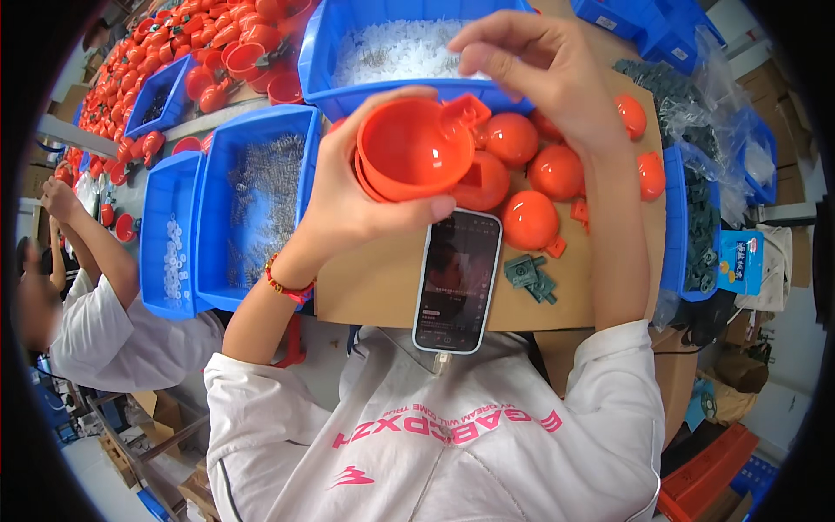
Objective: Assembling red plastic poultry drinking bowls by connecting bowl components, green plastic pieces, and metal springs.
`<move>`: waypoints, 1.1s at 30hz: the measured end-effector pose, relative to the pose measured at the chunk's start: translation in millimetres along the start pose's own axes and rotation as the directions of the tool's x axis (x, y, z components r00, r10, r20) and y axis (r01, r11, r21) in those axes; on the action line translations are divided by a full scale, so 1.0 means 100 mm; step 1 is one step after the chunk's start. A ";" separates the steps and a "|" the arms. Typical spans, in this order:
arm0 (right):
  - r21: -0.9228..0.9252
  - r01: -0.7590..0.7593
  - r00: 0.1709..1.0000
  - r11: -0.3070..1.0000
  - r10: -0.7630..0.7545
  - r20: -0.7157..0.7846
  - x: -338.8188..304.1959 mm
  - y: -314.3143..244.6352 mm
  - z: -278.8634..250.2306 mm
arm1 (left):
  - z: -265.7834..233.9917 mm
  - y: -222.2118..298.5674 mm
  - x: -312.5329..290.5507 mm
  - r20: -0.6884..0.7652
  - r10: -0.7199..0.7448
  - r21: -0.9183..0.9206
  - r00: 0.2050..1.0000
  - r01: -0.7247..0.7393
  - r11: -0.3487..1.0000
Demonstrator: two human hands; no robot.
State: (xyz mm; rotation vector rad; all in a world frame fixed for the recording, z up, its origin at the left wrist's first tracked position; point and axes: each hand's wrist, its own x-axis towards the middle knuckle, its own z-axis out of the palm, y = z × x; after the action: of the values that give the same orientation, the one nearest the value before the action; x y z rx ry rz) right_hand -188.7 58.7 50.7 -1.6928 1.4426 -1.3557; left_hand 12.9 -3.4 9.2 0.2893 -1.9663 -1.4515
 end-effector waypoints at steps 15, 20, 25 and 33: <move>0.295 0.110 0.994 0.949 -0.107 -0.028 0.01 0.04 0.12 | -0.09 0.03 0.01 -0.015 -0.011 -0.143 1.000 0.009 0.990; 0.266 0.124 0.992 0.956 -0.121 -0.028 0.01 0.05 0.14 | -0.09 0.02 0.01 -0.023 0.008 -0.120 1.000 -0.010 0.993; 0.168 0.097 0.993 0.981 -0.108 0.056 0.01 0.02 0.12 | -0.10 0.03 0.00 -0.041 0.018 -0.120 0.999 -0.022 0.992; 0.249 0.136 0.984 0.959 -0.159 0.075 -0.01 0.03 0.12 | -0.09 0.01 0.00 -0.047 0.031 -0.128 0.998 -0.037 0.991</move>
State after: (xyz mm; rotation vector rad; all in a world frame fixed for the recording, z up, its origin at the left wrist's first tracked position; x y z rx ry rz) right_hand -179.0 56.2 43.4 -1.7042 1.0670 -1.4453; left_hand 18.5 -9.9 11.9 0.2282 -1.8245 -1.5292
